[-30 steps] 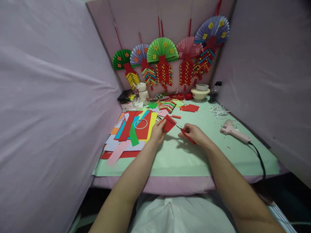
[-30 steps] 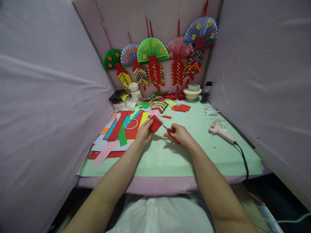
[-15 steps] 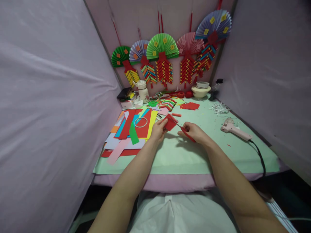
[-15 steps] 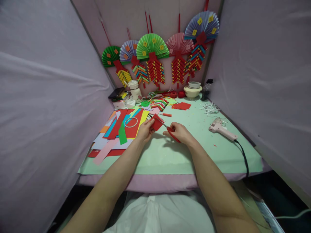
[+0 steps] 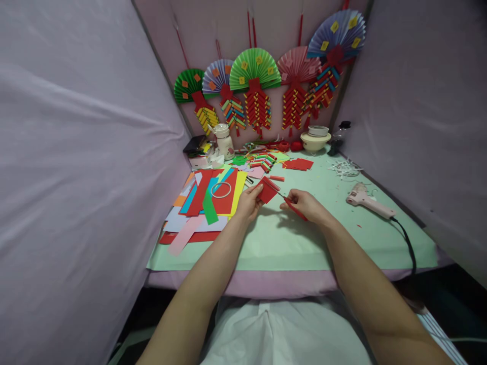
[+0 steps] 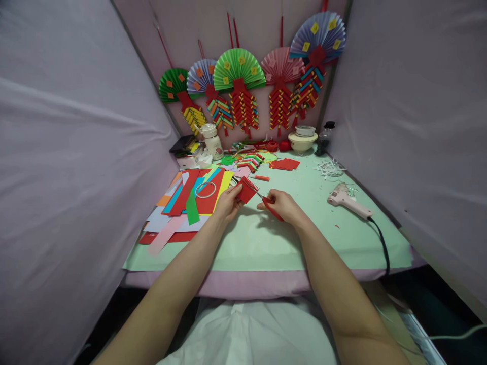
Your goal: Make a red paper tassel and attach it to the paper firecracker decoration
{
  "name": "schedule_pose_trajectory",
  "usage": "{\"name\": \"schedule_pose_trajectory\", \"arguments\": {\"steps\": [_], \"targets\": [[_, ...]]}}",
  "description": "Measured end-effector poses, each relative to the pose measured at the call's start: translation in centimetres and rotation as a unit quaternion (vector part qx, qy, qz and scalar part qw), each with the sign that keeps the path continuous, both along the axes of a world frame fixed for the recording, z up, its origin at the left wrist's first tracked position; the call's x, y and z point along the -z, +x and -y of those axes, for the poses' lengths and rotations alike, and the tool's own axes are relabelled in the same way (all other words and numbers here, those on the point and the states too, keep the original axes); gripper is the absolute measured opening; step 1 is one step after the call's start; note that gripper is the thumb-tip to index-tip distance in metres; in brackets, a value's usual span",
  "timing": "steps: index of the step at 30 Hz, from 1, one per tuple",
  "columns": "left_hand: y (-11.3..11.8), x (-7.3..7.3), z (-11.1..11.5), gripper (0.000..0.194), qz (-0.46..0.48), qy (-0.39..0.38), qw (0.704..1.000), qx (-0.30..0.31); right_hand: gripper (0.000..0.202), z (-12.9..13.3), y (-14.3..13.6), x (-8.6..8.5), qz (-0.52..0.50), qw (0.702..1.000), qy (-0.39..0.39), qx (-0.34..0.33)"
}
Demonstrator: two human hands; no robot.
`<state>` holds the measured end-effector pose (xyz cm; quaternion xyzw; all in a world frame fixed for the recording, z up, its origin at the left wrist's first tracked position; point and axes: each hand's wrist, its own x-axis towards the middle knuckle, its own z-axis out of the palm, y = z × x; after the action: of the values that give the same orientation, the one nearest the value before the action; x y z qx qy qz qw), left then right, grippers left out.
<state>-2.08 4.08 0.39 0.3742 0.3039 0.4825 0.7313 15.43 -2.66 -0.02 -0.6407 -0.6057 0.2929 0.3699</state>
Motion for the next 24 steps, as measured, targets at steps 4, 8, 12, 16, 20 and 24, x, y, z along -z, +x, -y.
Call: {"name": "schedule_pose_trajectory", "arguments": {"steps": [4,8,12,16,20,24], "targets": [[0.03,0.04,0.01,0.032,-0.001,0.006,1.0,0.012,0.049,0.02,0.08,0.04,0.003,1.0,0.0,-0.003],[0.0,0.13,-0.05,0.033,-0.003,0.006,1.0,0.013,0.049,0.09,0.06,-0.12,0.005,1.0,-0.001,-0.002],[-0.02,0.21,-0.08,0.032,-0.003,0.004,1.0,0.011,0.049,0.02,0.06,0.0,0.003,1.0,-0.001,-0.003],[0.08,0.22,-0.02,0.03,0.001,-0.001,1.0,0.0,0.047,0.08,-0.01,0.1,0.004,1.0,-0.008,-0.007],[0.23,0.12,0.09,0.028,0.008,-0.003,1.0,-0.023,0.043,0.35,-0.15,-0.16,0.022,0.999,-0.027,-0.02],[0.34,0.04,0.19,0.028,0.007,0.0,0.999,-0.035,0.043,0.6,-0.2,-0.5,0.034,0.998,-0.048,-0.032]]}}
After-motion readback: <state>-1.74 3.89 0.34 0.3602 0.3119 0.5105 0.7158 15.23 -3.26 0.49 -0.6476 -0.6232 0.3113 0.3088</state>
